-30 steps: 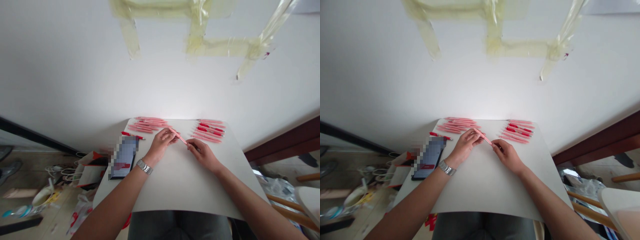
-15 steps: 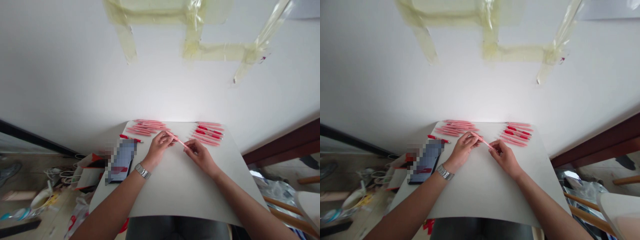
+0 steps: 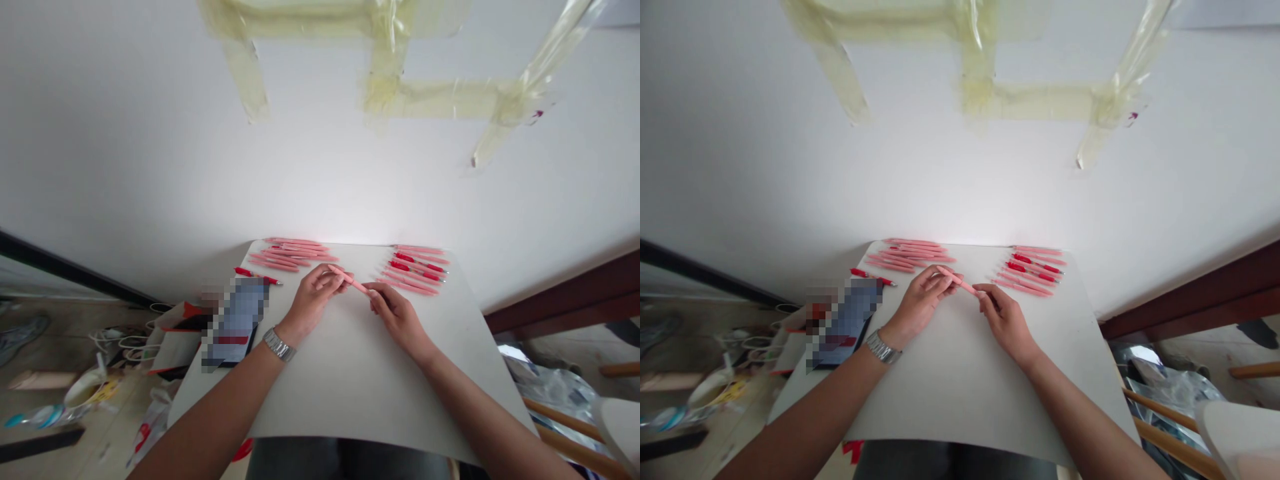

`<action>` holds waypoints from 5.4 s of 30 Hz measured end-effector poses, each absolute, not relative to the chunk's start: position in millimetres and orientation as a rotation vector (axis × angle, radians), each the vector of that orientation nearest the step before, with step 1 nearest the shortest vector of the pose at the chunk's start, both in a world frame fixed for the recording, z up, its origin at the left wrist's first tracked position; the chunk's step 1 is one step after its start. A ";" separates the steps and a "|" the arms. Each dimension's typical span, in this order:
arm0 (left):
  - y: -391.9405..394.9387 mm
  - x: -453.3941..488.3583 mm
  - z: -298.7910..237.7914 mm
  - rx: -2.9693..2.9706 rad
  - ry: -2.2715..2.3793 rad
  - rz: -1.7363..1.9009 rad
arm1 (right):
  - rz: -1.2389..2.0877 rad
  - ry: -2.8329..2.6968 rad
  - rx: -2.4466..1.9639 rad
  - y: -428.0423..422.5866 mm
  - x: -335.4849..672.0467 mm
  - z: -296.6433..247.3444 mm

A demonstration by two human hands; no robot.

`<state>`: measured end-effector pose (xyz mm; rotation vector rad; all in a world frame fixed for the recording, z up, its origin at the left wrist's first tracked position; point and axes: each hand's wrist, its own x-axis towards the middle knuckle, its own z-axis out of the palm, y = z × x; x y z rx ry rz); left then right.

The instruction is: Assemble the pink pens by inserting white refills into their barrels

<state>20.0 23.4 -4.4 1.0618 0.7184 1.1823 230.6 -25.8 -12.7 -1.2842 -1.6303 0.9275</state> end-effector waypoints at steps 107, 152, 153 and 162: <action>25.9 22.6 -8.3 0.972 0.714 1.242 | 0.670 -1.685 -1.343 -21.0 237.3 -18.3; 23.5 21.2 0.3 0.970 0.672 1.233 | 0.875 -1.679 -1.265 -28.0 239.0 -4.0; 23.4 21.0 0.5 0.973 0.671 1.232 | 0.891 -1.674 -1.266 -27.9 239.1 -3.7; 23.3 22.5 0.5 0.962 0.709 1.244 | 0.868 -1.675 -1.266 -26.4 239.5 -6.2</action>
